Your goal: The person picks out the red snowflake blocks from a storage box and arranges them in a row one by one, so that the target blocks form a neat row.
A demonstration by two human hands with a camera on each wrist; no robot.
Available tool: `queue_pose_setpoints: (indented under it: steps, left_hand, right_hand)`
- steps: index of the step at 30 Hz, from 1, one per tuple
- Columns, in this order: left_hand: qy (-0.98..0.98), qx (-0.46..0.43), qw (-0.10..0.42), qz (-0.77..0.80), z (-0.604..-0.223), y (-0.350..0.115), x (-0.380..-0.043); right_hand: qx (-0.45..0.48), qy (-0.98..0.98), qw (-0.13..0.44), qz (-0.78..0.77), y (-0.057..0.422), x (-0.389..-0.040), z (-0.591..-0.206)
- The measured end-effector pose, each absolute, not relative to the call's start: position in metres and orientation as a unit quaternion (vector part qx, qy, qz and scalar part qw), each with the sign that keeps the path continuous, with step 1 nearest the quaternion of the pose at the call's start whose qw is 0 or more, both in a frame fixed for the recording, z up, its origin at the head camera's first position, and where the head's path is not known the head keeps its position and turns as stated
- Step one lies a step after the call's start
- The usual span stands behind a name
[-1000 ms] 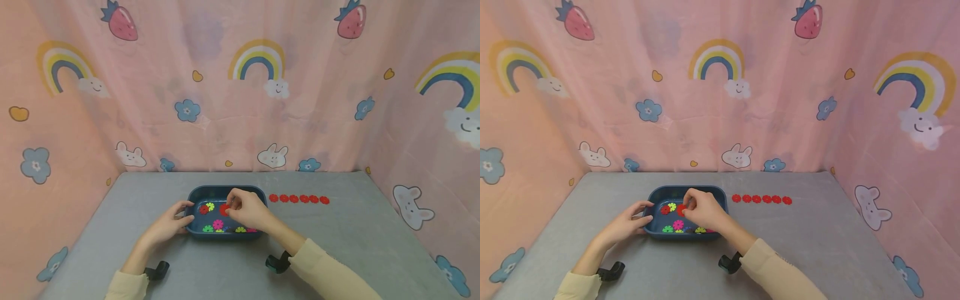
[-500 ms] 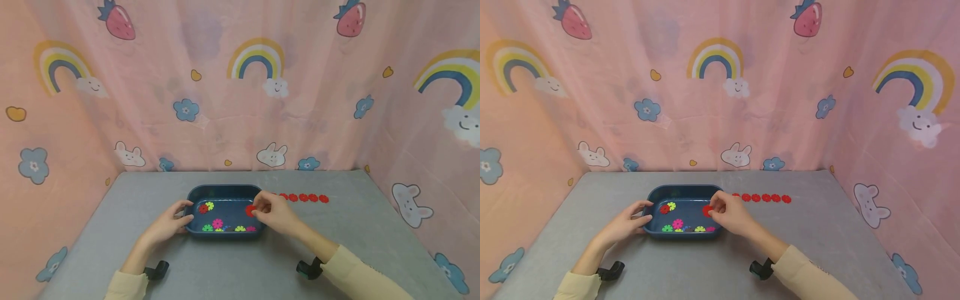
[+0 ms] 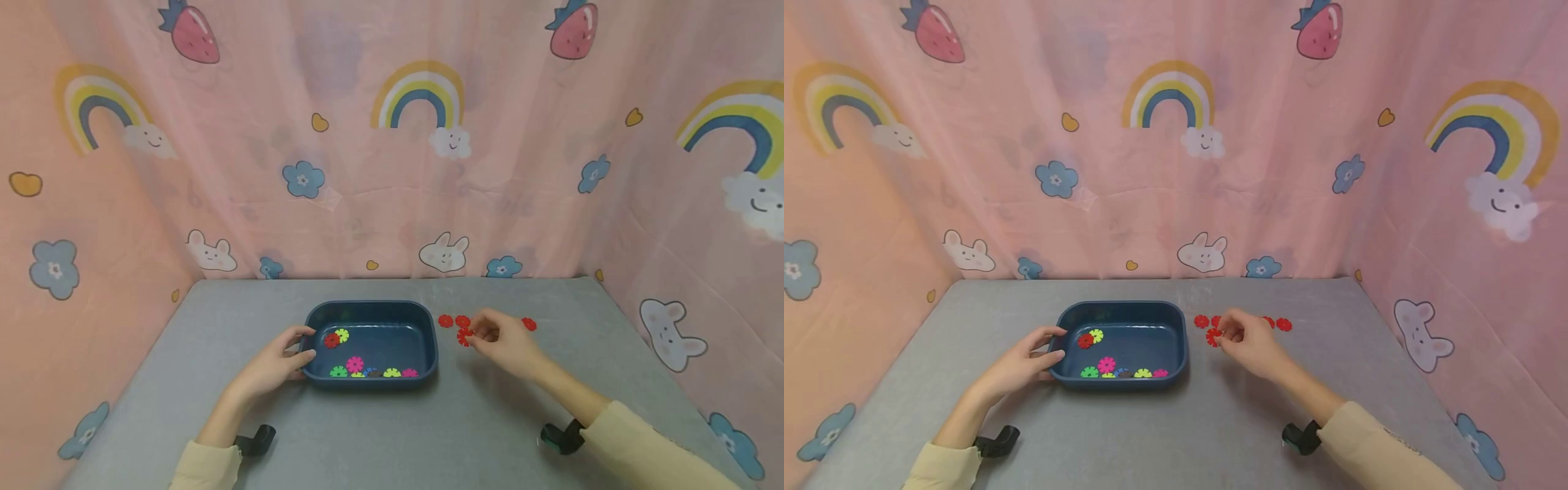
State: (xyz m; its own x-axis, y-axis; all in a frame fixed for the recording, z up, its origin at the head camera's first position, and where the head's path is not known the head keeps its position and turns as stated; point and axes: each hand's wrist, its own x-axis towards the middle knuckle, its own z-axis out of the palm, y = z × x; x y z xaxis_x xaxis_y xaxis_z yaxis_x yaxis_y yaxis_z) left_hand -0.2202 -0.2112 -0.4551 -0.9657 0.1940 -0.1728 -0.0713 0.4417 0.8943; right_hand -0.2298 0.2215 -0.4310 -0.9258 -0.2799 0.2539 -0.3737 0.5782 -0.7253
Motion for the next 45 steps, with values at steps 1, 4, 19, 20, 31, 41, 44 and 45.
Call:
queue_pose_setpoints:
  steps: [1,4,19,20,31,41,44,45]
  left_hand:
    - [0.840,0.037,0.126,0.527,-0.455,-0.211,-0.220]
    - [0.840,0.038,0.125,0.527,-0.455,-0.212,-0.220]
    - [0.839,0.042,0.124,0.528,-0.457,-0.213,-0.221]
    - [0.839,0.042,0.125,0.528,-0.457,-0.214,-0.220]
    - [0.842,0.038,0.121,0.524,-0.458,-0.213,-0.219]
    - [0.842,0.036,0.121,0.524,-0.458,-0.213,-0.220]
    - [0.840,0.039,0.122,0.527,-0.458,-0.212,-0.221]
    - [0.840,0.039,0.122,0.527,-0.458,-0.212,-0.221]
  right_hand:
    - [0.181,-0.888,0.058,0.418,0.227,-0.231,-0.432]
    - [0.161,-0.894,0.058,0.414,0.243,-0.236,-0.435]
    - [0.068,-0.895,0.100,0.429,0.306,-0.260,-0.432]
    - [0.058,-0.895,0.096,0.432,0.309,-0.261,-0.433]
    - [0.001,-0.902,0.048,0.430,0.344,-0.278,-0.451]
    - [-0.047,-0.902,0.012,0.428,0.361,-0.290,-0.472]
    - [-0.054,-0.909,0.004,0.413,0.364,-0.290,-0.475]
    - [-0.054,-0.911,0.002,0.410,0.364,-0.290,-0.476]
